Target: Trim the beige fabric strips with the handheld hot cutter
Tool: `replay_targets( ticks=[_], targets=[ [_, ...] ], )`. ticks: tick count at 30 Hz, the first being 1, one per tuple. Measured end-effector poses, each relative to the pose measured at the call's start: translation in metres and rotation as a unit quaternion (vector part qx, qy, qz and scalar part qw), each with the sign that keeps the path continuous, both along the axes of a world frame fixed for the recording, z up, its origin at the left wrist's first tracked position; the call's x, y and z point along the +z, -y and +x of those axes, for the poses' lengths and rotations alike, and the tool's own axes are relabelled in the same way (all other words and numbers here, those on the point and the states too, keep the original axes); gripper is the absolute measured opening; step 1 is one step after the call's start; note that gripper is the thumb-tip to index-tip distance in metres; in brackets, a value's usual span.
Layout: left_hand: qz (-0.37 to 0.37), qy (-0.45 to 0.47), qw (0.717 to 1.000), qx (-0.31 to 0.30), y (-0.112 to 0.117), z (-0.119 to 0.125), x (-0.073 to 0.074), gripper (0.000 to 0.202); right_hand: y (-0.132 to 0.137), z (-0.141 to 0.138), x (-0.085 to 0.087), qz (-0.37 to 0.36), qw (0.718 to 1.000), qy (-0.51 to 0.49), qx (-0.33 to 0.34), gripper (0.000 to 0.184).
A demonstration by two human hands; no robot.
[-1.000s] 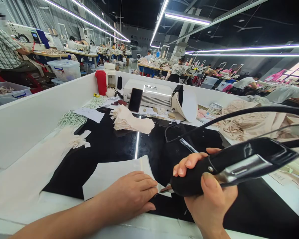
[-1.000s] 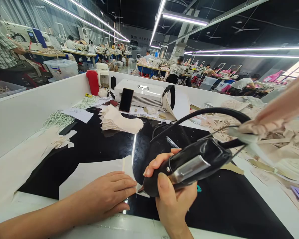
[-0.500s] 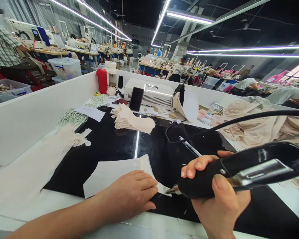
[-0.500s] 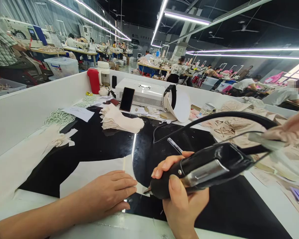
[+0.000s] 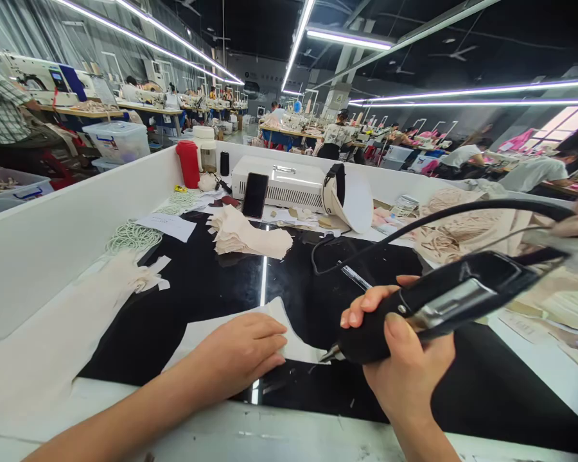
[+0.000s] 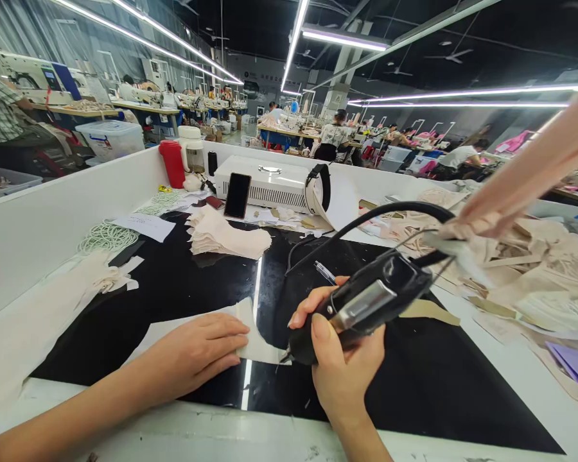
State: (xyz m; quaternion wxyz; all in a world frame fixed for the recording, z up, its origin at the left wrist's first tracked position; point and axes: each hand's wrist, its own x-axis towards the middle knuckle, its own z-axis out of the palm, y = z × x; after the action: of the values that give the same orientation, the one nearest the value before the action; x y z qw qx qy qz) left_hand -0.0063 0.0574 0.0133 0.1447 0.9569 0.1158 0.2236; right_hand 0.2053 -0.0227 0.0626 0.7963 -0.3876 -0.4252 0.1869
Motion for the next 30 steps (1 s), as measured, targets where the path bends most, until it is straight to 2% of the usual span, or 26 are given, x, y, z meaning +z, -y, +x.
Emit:
replay_targets(
  ticks=[5,9,13,15,17,20,25,30],
  targets=[
    [-0.009,-0.019,1.0,0.021,-0.013,-0.006,-0.004,0.027,-0.027,0.013,-0.008,-0.003,1.0,0.015,-0.024,0.035],
    [-0.04,-0.04,0.996,0.062,-0.003,-0.009,-0.003,0.024,-0.049,0.013,-0.007,-0.001,1.0,0.017,-0.021,0.028],
    [-0.094,-0.086,0.987,0.094,0.008,-0.014,0.009,0.021,-0.055,0.003,-0.004,0.006,1.0,0.006,0.004,0.027],
    [-0.121,-0.104,0.982,0.096,0.007,-0.015,0.018,0.021,-0.055,-0.003,-0.003,0.003,1.0,0.005,0.02,0.027],
    [-0.116,-0.112,0.982,0.1,0.001,-0.014,0.025,0.02,-0.055,-0.009,-0.003,-0.004,1.0,0.006,0.03,0.026],
    [-0.09,-0.1,0.987,0.084,-0.015,-0.006,0.029,0.023,-0.058,-0.017,-0.002,-0.013,0.999,0.003,0.036,0.026],
    [-0.129,-0.115,0.985,0.015,-0.035,0.01,0.025,0.047,-0.061,-0.026,0.001,-0.026,0.999,-0.002,0.039,0.027],
    [-0.147,-0.175,0.973,0.01,-0.038,0.013,0.027,0.043,-0.06,-0.032,0.003,-0.037,0.998,-0.002,0.057,0.026]
  ],
)
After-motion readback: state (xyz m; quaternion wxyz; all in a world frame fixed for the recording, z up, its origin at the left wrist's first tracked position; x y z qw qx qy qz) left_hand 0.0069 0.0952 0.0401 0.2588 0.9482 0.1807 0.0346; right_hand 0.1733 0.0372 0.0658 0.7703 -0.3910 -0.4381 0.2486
